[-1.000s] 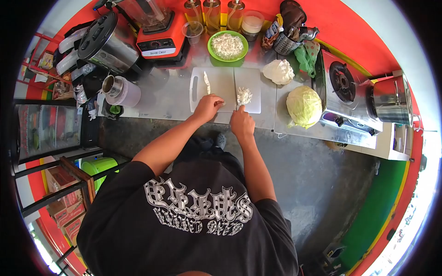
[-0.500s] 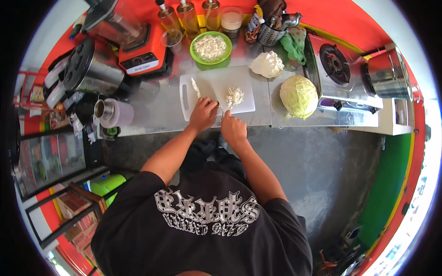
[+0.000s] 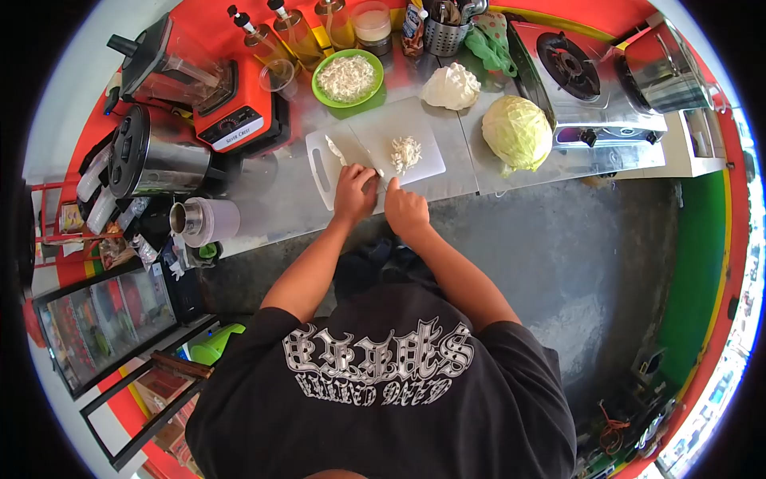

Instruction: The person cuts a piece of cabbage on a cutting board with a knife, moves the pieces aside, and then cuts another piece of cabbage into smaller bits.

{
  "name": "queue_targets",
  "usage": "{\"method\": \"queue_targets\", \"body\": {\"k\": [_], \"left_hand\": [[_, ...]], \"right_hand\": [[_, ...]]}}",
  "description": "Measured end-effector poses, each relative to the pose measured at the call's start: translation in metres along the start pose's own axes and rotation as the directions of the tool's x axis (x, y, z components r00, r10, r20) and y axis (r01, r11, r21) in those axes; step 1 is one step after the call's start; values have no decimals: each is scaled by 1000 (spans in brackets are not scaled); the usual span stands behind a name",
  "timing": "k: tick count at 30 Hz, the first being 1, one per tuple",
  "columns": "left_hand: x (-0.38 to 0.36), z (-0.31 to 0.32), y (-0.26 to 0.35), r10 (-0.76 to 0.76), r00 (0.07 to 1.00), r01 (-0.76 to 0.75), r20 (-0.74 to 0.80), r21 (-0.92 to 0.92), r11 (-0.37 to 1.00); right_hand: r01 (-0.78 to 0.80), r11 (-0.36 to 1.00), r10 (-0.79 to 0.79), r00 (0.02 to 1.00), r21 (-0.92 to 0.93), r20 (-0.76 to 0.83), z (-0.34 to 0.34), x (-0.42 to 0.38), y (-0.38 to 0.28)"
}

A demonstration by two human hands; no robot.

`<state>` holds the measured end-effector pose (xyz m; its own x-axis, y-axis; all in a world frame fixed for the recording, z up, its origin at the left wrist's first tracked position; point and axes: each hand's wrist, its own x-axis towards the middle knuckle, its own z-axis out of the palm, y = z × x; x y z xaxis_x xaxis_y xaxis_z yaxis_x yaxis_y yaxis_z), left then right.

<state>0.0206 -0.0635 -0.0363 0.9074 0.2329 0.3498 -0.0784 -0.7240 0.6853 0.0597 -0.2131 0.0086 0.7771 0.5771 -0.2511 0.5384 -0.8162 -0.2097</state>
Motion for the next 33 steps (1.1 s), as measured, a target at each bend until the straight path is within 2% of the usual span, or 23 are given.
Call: {"method": "queue_targets", "body": {"k": [6, 11, 13, 15, 19, 24, 26, 28, 33], "left_hand": [[-2, -1, 2, 2, 1000, -1, -29, 49, 999], [0, 0, -4, -17, 1000, 17, -9, 0, 1000], [-1, -2, -5, -25, 1000, 25, 13, 0, 1000], [-4, -1, -3, -37, 999, 37, 38, -2, 999], [-7, -5, -1, -1, 1000, 1, -4, -42, 999], [-6, -4, -3, -44, 999, 44, 3, -78, 996], [-5, -3, -2, -101, 994, 96, -42, -101, 990], [-6, -3, -5, -98, 995, 94, -31, -88, 992], [-3, -6, -7, -81, 996, 78, -26, -105, 991]], "right_hand": [[-3, 1000, 2, 998, 18, 56, -13, 4, -3], [-22, 999, 20, 998, 27, 51, 1, 2, -5], [-51, 992, 41, 995, 111, 94, -2, 12, -4], [-22, 996, 15, 996, 86, 84, -6, 15, -1], [9, 1000, -9, 997, 2, 71, -12, 2, -5], [-6, 999, 2, 997, 47, 75, 1, 13, -1], [6, 997, -13, 995, 77, 99, -5, 15, 0], [26, 999, -29, 990, 25, 140, -15, 16, -2], [3, 999, -7, 993, 36, 121, -5, 8, -7]]}}
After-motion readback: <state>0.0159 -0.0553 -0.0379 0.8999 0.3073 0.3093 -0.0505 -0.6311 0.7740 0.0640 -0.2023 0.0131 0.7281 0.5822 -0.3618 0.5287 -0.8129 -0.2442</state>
